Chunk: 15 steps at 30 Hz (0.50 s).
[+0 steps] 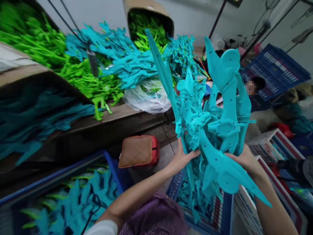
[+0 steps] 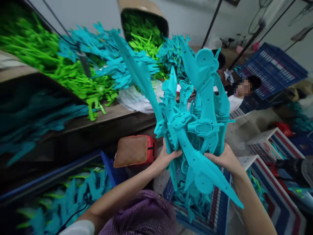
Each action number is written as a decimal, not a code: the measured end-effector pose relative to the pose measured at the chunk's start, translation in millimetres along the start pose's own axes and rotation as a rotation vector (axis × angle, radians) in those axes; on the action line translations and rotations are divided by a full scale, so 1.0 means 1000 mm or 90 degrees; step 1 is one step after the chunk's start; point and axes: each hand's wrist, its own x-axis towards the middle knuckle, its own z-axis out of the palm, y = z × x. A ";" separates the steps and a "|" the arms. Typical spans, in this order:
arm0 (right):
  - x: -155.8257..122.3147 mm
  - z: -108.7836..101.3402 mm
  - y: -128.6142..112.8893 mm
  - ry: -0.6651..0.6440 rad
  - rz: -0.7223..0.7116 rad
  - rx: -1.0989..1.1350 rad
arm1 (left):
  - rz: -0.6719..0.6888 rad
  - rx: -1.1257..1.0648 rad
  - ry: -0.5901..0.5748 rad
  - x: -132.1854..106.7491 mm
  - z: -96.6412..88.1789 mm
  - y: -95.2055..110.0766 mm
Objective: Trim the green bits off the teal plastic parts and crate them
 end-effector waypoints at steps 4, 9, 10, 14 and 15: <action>0.023 -0.003 -0.037 -0.060 -0.081 0.002 | 0.086 0.004 0.045 0.005 0.002 0.029; 0.048 0.002 -0.038 -0.062 -0.165 0.033 | 0.127 -0.017 0.059 0.022 -0.003 0.028; 0.053 0.002 -0.035 -0.055 -0.174 0.038 | 0.130 -0.016 0.056 0.026 -0.005 0.027; 0.068 0.001 -0.028 -0.003 -0.174 -0.006 | 0.181 0.012 0.053 0.038 -0.008 0.027; 0.070 0.001 -0.030 0.014 -0.174 -0.021 | 0.196 0.019 0.052 0.040 -0.009 0.029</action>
